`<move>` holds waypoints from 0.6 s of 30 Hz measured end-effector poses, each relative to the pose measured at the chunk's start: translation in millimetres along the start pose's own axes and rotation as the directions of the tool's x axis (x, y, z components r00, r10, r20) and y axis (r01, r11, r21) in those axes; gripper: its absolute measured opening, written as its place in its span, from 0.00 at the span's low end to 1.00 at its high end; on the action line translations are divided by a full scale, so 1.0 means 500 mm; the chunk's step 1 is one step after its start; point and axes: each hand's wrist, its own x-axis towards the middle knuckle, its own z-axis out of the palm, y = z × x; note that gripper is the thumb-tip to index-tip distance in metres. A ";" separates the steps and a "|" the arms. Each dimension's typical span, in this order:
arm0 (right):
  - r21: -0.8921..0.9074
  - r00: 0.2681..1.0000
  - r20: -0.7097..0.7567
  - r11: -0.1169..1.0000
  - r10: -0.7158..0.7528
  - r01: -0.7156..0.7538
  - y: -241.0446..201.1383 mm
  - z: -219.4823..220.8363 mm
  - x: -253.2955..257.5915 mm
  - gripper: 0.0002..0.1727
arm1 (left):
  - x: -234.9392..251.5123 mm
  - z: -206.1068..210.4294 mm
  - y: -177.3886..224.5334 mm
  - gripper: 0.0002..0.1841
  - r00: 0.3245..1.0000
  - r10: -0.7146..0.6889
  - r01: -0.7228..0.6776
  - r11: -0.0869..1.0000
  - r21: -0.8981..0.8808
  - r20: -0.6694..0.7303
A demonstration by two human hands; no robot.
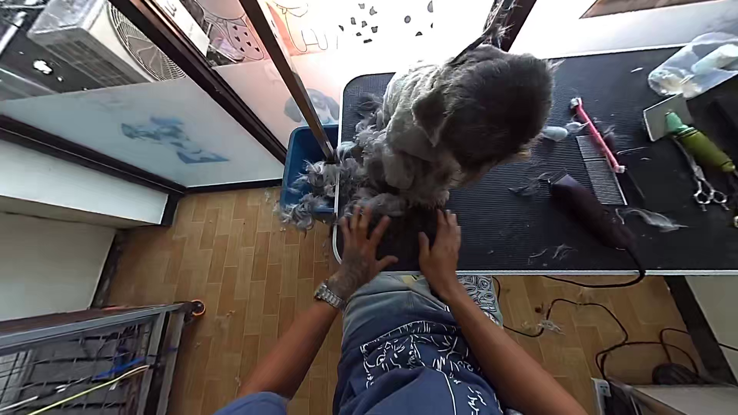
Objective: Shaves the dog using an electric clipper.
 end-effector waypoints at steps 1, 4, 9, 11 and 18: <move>0.057 0.998 0.056 0.998 -0.015 0.012 -0.029 0.026 0.006 0.37 | 0.008 0.008 0.014 0.47 0.999 0.029 -0.028 0.999 -0.039 0.040; 0.334 0.959 0.278 0.941 -0.049 -0.049 -0.112 0.062 0.056 0.34 | 0.064 0.020 0.004 0.47 0.994 -0.020 0.033 0.992 -0.125 0.108; 0.473 0.981 0.137 0.879 -0.137 0.057 -0.099 -0.067 0.057 0.33 | 0.195 0.030 -0.071 0.51 0.983 -0.153 0.148 0.988 0.050 0.105; 0.524 1.000 -0.001 0.851 0.013 -0.010 -0.030 -0.148 0.026 0.29 | 0.246 0.036 -0.105 0.44 0.969 -0.225 0.214 0.971 0.110 0.099; 0.992 0.673 0.041 0.051 0.739 -0.117 0.243 -0.411 -0.034 0.33 | 0.239 -0.051 -0.220 0.18 0.990 -0.140 0.138 0.987 0.081 0.025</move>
